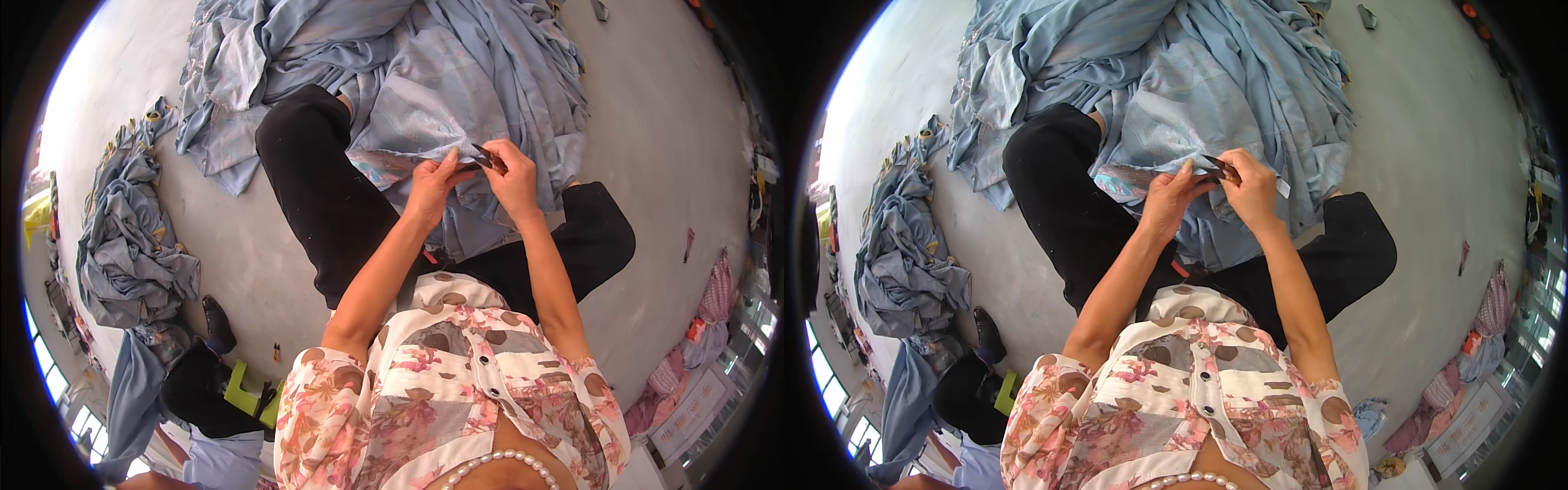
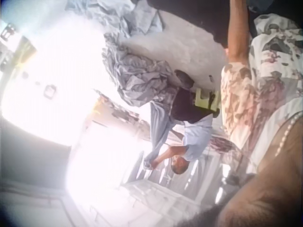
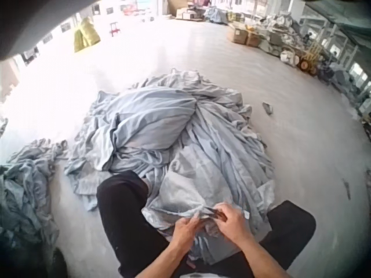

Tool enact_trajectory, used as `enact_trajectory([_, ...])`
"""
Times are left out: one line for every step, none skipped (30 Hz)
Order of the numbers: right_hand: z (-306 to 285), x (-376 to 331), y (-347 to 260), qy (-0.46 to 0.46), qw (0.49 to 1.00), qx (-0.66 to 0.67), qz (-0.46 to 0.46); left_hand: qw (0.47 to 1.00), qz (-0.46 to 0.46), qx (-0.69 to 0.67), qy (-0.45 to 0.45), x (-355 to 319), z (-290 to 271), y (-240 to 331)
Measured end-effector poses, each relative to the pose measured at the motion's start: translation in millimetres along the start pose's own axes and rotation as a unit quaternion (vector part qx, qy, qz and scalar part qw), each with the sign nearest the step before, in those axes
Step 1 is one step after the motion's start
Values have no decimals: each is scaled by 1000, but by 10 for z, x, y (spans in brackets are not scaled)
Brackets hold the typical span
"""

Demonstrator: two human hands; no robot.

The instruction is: The person sits cross-legged on the floor and uses a small blade to trim loose threads and edges from light blue fabric pieces. The person repeatedly picks up fabric, trims it, and places it back on the pile.

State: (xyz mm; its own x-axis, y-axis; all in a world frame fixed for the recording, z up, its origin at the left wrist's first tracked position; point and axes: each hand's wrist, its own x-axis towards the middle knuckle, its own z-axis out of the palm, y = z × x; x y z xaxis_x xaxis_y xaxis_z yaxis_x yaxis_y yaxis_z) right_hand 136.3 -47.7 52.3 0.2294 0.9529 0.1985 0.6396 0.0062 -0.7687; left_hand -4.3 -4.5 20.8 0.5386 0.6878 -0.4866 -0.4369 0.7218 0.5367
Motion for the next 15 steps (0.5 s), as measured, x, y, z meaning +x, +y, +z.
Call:
enact_trajectory([-26,-20,29,2,1000,-22,-16,999,-14,-51,-7,19,-39,-55])
enact_trajectory([-38,-44,48,16,999,-27,-25,995,-39,-92,24,49,-113,-85])
enact_trajectory([-65,-82,67,31,998,-36,-33,988,-66,-133,52,105,-194,-132])
enact_trajectory([-103,-109,79,45,997,-43,-43,977,-91,-175,80,168,-292,-188])
enact_trajectory([-157,-132,80,71,995,-52,-48,969,-81,-196,130,238,-451,-275])
enact_trajectory([-221,-181,112,90,995,-51,-11,971,-63,-189,131,252,-505,-276])
enact_trajectory([-286,-238,157,108,993,-49,26,973,-46,-182,132,262,-558,-279])
enact_trajectory([-345,-283,210,126,989,-48,64,975,-28,-176,132,273,-601,-291])
enact_trajectory([-392,-310,268,148,986,-34,69,978,-32,-174,110,268,-583,-265])
enact_trajectory([-426,-345,344,164,982,-11,96,982,-22,-162,95,258,-551,-254])
enact_trajectory([-451,-387,432,180,976,13,122,985,-12,-150,79,243,-517,-247])
enact_trajectory([-464,-400,496,196,969,39,146,988,1,-138,65,227,-474,-215])
enact_trajectory([-476,-417,558,207,965,55,151,990,7,-127,53,209,-430,-204])
enact_trajectory([-504,-430,622,216,961,71,156,992,13,-117,40,188,-376,-210])
enact_trajectory([-524,-437,654,223,957,87,163,994,18,-105,30,162,-343,-224])
